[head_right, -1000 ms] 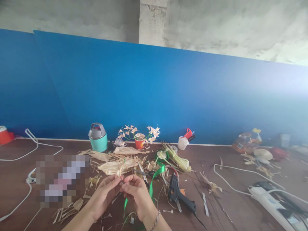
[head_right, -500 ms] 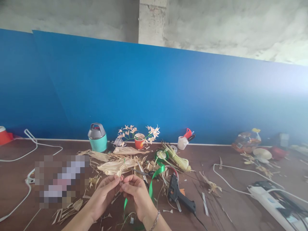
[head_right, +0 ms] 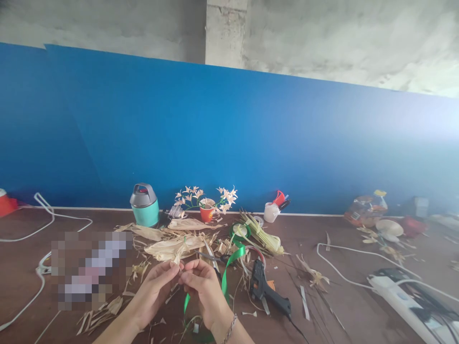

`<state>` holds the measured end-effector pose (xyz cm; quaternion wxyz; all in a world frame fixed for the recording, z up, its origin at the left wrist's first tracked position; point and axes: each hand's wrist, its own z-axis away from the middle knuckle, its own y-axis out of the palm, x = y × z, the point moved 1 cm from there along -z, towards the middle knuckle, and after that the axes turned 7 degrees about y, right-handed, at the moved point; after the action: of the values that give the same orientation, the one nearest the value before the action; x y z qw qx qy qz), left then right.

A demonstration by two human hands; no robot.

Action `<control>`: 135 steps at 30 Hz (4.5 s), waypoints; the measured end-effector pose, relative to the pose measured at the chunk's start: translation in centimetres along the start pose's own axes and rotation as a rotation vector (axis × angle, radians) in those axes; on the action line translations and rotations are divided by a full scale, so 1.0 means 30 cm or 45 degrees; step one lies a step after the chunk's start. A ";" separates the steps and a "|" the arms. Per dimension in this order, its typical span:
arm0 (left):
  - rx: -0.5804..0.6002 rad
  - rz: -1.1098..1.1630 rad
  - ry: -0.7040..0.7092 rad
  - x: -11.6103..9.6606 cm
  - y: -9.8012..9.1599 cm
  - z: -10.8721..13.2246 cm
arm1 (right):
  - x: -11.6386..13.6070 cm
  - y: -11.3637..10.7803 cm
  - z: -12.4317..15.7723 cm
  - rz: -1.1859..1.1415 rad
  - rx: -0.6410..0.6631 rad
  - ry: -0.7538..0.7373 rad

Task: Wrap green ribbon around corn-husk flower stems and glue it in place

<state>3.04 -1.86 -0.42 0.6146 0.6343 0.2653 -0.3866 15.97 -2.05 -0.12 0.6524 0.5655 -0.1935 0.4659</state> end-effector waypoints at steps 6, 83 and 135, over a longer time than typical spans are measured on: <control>0.001 0.018 0.015 0.004 -0.001 -0.004 | -0.001 -0.001 0.001 -0.012 -0.011 -0.016; -0.206 0.004 0.092 0.049 0.025 0.013 | -0.085 -0.004 -0.001 0.513 -0.247 -0.618; -0.065 -0.972 0.875 -0.008 0.011 0.036 | -0.072 -0.007 -0.006 0.649 -0.171 -0.551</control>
<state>2.99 -2.93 0.01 0.3223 0.5675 0.6741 -0.3460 15.04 -2.70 -1.98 0.4945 0.5404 -0.4930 0.4694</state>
